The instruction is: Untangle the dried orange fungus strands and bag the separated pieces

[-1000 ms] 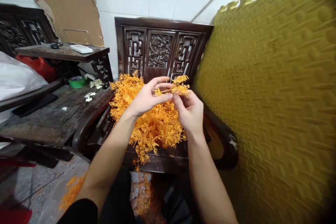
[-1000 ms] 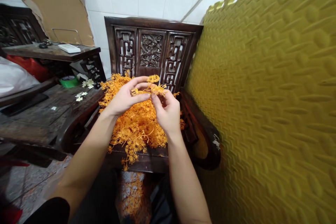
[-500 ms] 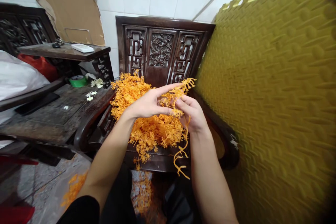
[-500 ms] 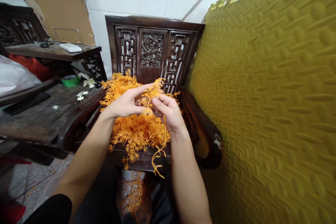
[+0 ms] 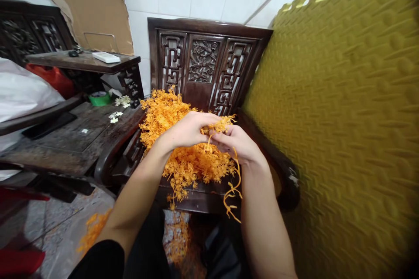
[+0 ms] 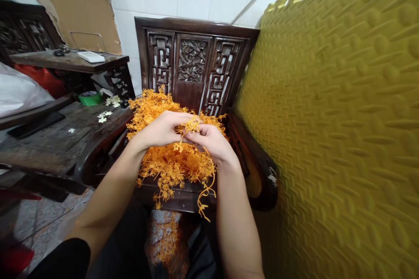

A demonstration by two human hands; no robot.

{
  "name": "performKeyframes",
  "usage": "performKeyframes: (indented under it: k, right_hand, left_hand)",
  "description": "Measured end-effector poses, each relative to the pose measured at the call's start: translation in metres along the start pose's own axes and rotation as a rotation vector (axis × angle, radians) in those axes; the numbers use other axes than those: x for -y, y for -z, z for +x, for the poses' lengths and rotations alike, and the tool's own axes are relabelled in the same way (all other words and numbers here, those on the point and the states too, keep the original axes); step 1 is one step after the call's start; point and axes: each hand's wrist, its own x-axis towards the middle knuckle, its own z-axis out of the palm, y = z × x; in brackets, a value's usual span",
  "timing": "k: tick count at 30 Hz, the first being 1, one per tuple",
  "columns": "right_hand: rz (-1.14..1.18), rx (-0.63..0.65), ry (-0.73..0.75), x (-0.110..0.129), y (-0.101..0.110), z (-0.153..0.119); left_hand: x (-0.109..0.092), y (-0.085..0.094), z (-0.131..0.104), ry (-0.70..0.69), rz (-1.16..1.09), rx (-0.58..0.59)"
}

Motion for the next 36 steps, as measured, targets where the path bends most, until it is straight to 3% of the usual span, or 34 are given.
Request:
performKeyframes:
  k: [3, 6, 11, 18, 22, 28, 36]
  right_hand:
    - [-0.066, -0.019, 0.009, 0.004, 0.001, -0.005]
    - [-0.155, -0.107, 0.031, 0.007, 0.002, -0.009]
    - [-0.232, -0.237, 0.225, 0.006, -0.005, -0.008]
    - [-0.221, -0.338, 0.247, 0.007, -0.008, -0.006]
    - [-0.324, -0.337, 0.277, 0.008, -0.005, -0.007]
    - [-0.616, -0.440, 0.271, 0.007, -0.004, -0.008]
    - [-0.487, -0.636, 0.403, 0.011, -0.020, -0.005]
  left_hand:
    - [0.003, -0.001, 0.001, 0.041, 0.105, -0.029]
    - [0.004, 0.000, 0.001, 0.184, 0.236, -0.083]
    - [0.001, -0.001, 0.000, 0.360, 0.255, -0.069]
    - [-0.012, -0.002, -0.001, 0.319, 0.253, 0.142]
    - [-0.020, -0.002, -0.003, 0.335, 0.238, 0.148]
    - [-0.033, -0.015, -0.005, 0.413, 0.502, 0.156]
    - [-0.048, -0.026, 0.006, 0.481, 0.436, 0.074]
